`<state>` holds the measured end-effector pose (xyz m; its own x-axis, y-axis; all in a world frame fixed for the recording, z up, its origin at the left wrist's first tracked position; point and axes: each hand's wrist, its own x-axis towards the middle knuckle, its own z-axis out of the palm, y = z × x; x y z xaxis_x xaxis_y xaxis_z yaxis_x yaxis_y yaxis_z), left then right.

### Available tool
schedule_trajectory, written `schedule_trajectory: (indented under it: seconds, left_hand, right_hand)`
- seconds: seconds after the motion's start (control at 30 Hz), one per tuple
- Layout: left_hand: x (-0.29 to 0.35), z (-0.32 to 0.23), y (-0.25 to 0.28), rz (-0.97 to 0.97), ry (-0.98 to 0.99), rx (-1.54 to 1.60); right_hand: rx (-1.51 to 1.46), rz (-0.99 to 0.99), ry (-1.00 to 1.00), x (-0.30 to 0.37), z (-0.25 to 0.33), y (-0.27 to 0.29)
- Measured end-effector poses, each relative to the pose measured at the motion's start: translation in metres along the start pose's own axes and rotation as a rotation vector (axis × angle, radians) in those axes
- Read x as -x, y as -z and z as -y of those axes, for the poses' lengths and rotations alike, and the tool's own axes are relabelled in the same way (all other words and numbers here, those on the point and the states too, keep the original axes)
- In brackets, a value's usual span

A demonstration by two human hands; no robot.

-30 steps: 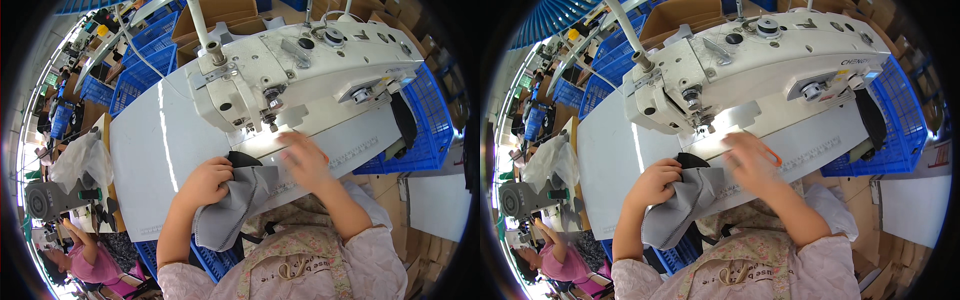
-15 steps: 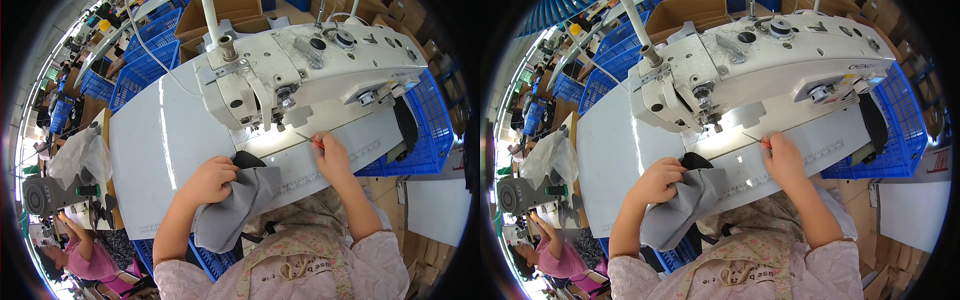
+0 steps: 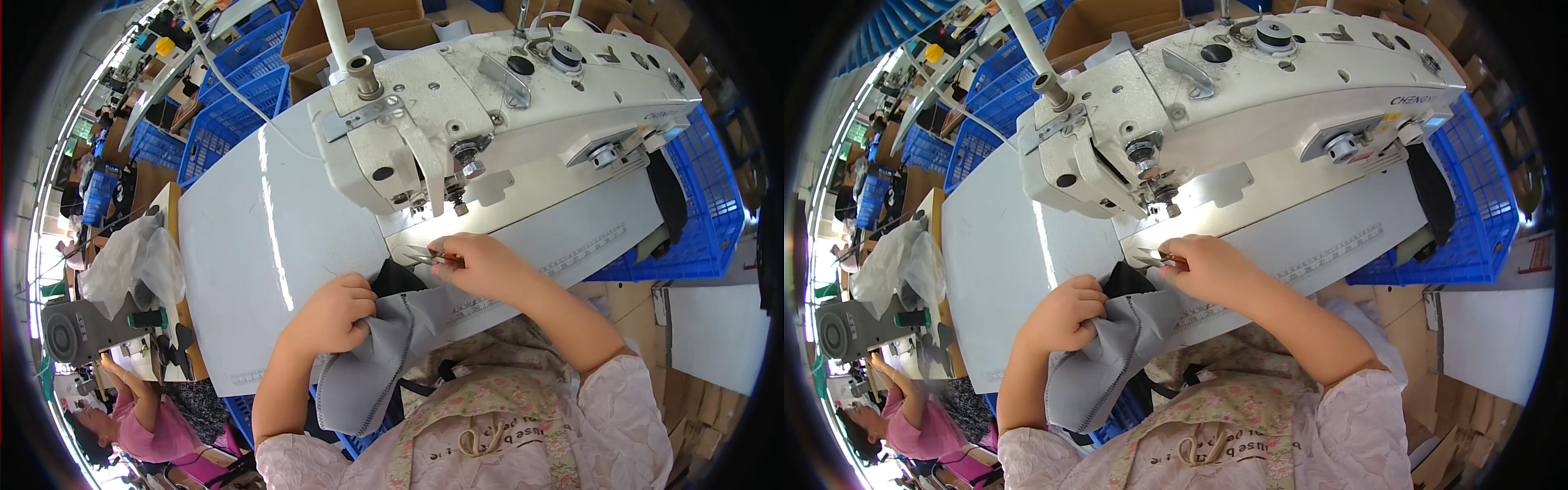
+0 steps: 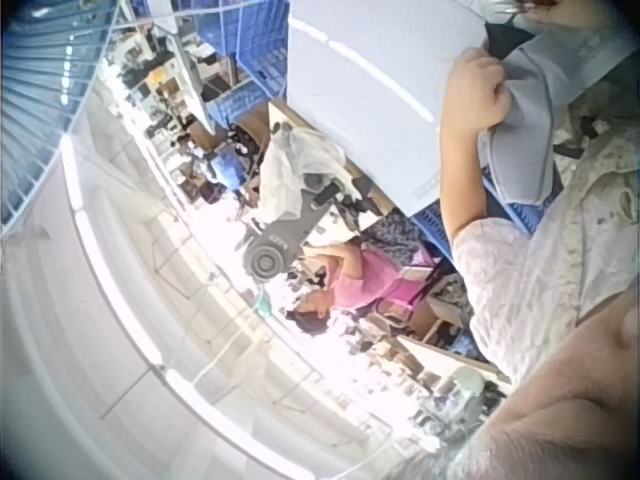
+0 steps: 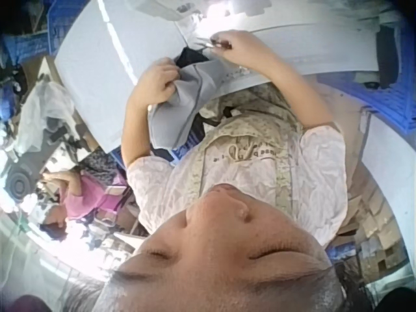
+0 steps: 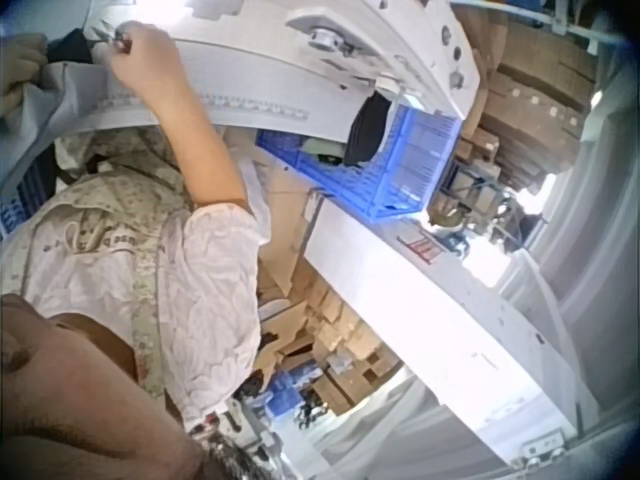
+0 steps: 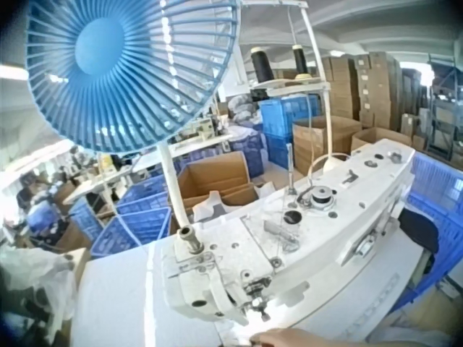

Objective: The person sews fabric pieces together using a sewing machine, trims the thread with small scissors, and positions additional fabric pieces under the sewing machine needle.

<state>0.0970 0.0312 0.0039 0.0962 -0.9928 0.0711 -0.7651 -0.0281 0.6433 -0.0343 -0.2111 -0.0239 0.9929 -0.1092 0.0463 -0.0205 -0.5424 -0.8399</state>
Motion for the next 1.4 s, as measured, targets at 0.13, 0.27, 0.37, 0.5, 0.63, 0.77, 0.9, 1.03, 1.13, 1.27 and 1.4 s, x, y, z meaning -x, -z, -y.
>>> schedule_trajectory:
  seconds: [0.13, 0.27, 0.37, 0.5, 0.63, 0.77, 0.9, 1.03, 1.13, 1.27, 1.4]
  left_hand:
    - [0.002, -0.005, 0.005, -0.049, -0.024, -0.029]
    - [0.001, -0.006, 0.003, -0.076, -0.054, -0.036]
    - [0.004, -0.005, 0.001, -0.076, -0.023, -0.019]
    - [0.004, -0.006, -0.001, -0.084, -0.031, -0.054]
    - [0.002, -0.008, 0.000, -0.078, -0.039, -0.071]
    - [0.001, -0.007, -0.001, -0.077, -0.027, -0.070]
    - [-0.001, -0.008, 0.000, -0.088, -0.034, -0.073]
    - [-0.001, -0.006, -0.003, -0.084, -0.030, -0.072]
    - [0.000, -0.006, -0.003, -0.087, -0.031, -0.075]
    - [-0.002, -0.006, -0.002, -0.087, -0.035, -0.067]
    - [-0.003, -0.004, -0.002, -0.092, -0.030, -0.051]
  right_hand:
    - [-0.210, 0.180, -0.247, -0.010, -0.002, -0.007]
    - [-0.346, 0.190, -0.219, -0.015, -0.011, -0.017]
    - [-0.393, 0.254, -0.320, -0.018, -0.003, -0.014]
    - [-0.371, 0.285, -0.368, -0.023, 0.005, -0.010]
    - [-0.400, 0.341, -0.387, -0.028, 0.009, -0.008]
    - [-0.454, 0.369, -0.408, -0.031, 0.007, -0.007]
    - [-0.458, 0.377, -0.415, -0.031, 0.005, -0.006]
    - [-0.486, 0.394, -0.418, -0.034, 0.001, -0.010]
    - [-0.476, 0.396, -0.417, -0.033, 0.001, -0.010]
    - [-0.444, 0.377, -0.393, -0.033, 0.001, -0.012]
    - [-0.386, 0.374, -0.380, -0.035, 0.005, -0.009]
